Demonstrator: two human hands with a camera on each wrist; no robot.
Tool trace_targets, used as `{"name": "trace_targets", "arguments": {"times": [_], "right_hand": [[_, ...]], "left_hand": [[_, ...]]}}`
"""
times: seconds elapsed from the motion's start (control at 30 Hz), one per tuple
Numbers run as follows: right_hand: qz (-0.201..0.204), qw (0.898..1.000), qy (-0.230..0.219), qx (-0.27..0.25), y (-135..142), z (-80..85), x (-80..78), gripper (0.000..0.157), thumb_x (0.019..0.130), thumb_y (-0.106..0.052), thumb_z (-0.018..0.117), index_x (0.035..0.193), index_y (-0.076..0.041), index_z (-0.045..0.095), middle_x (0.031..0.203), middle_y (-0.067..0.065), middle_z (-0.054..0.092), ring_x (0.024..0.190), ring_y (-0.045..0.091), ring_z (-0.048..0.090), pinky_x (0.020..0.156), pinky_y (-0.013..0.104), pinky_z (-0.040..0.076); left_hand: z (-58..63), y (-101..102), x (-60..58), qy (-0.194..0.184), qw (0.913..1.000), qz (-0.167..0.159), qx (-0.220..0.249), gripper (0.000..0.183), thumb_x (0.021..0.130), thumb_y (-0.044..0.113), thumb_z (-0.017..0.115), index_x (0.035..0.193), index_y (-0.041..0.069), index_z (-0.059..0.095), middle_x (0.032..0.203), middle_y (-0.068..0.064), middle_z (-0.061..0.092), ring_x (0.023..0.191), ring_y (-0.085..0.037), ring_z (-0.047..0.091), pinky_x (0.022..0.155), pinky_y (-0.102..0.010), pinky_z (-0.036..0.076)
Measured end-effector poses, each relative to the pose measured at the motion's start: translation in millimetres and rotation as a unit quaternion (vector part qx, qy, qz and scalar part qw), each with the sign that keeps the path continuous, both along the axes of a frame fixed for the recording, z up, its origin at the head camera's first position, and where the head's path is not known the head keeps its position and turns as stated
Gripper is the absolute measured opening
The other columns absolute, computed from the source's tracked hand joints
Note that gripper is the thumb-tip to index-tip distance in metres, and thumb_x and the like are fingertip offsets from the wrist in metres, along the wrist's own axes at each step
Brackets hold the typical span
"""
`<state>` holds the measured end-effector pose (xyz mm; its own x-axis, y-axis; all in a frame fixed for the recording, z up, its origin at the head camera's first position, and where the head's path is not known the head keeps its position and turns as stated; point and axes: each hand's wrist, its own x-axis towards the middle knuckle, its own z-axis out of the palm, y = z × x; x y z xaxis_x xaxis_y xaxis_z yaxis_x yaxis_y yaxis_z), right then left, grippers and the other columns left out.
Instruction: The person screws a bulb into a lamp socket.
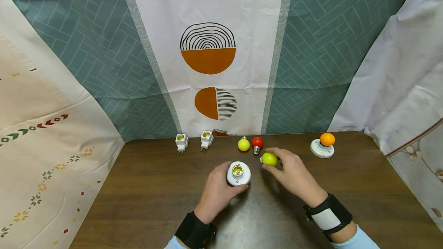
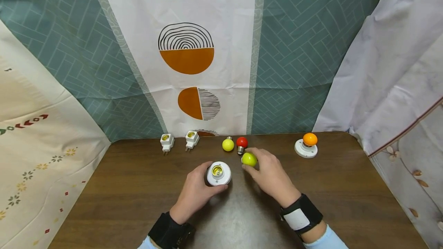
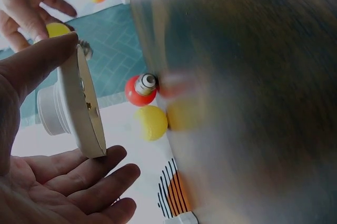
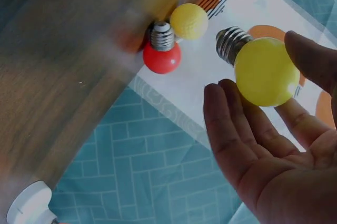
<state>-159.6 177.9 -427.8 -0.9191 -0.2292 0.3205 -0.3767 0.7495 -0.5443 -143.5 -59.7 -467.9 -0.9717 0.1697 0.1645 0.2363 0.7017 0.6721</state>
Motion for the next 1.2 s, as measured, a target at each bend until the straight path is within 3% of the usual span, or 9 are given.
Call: {"name": "trace_targets", "arguments": {"times": [0.1, 0.23, 0.5, 0.63, 0.97, 1.2], "right_hand": [[0.002, 1.0, -0.008, -0.028, -0.6, 1.8, 1.4, 0.055, 0.079, -0.029, 0.074, 0.124, -0.012, 0.048, 0.112, 0.003, 0.058, 0.092, 0.013, 0.056, 0.078, 0.032, 0.047], [0.012, 0.997, -0.004, -0.075, -3.0, 6.3, 4.2, 0.051, 0.077, -0.026, 0.076, 0.118, -0.014, 0.049, 0.107, -0.002, 0.058, 0.084, 0.009, 0.057, 0.072, 0.025, 0.048], [0.082, 0.988, 0.014, -0.13, -14.3, 18.3, 11.2, 0.052, 0.076, -0.017, 0.076, 0.124, -0.02, 0.058, 0.119, -0.012, 0.055, 0.103, 0.005, 0.053, 0.079, 0.027, 0.047], [0.116, 0.984, 0.002, -0.137, -19.3, 19.1, 13.4, 0.056, 0.076, -0.015, 0.076, 0.127, -0.025, 0.056, 0.125, -0.011, 0.053, 0.109, 0.007, 0.052, 0.081, 0.028, 0.046], [0.177, 0.973, -0.026, -0.145, -25.9, 16.6, 13.3, 0.053, 0.079, -0.015, 0.073, 0.127, -0.025, 0.055, 0.126, -0.009, 0.053, 0.111, 0.008, 0.051, 0.084, 0.03, 0.045], [0.194, 0.973, -0.01, -0.125, -27.3, 15.3, 12.7, 0.05, 0.081, -0.018, 0.072, 0.128, -0.021, 0.055, 0.124, -0.007, 0.055, 0.109, 0.008, 0.052, 0.083, 0.032, 0.046]], "left_hand": [[0.9, 1.4, 0.5, -0.002, 1.0, -0.003, 0.002, 0.078, 0.065, 0.051, 0.079, 0.127, 0.014, 0.05, 0.112, 0.006, 0.054, 0.1, -0.008, 0.05, 0.083, -0.03, 0.043], [1.3, 3.2, 0.3, -0.003, 1.0, -0.005, 0.001, 0.078, 0.065, 0.051, 0.079, 0.127, 0.014, 0.051, 0.112, 0.007, 0.054, 0.1, -0.008, 0.05, 0.083, -0.03, 0.043], [1.3, 7.5, -1.3, 0.008, 0.9997, -0.023, 0.007, 0.075, 0.066, 0.049, 0.079, 0.126, 0.014, 0.051, 0.11, 0.009, 0.054, 0.097, -0.007, 0.049, 0.08, -0.029, 0.043], [0.6, 9.3, -1.7, 0.017, 0.9993, -0.033, 0.004, 0.073, 0.066, 0.048, 0.079, 0.125, 0.015, 0.052, 0.109, 0.01, 0.054, 0.096, -0.007, 0.049, 0.08, -0.028, 0.043], [2.9, 12.9, -1.5, 0.016, 0.9989, -0.043, -0.003, 0.071, 0.067, 0.047, 0.079, 0.125, 0.015, 0.052, 0.107, 0.009, 0.054, 0.093, -0.007, 0.05, 0.079, -0.028, 0.044], [3.4, 15.2, -1.4, 0.022, 0.9984, -0.051, -0.011, 0.068, 0.068, 0.047, 0.078, 0.123, 0.017, 0.052, 0.107, 0.011, 0.055, 0.095, -0.004, 0.051, 0.102, -0.036, 0.027]]}}
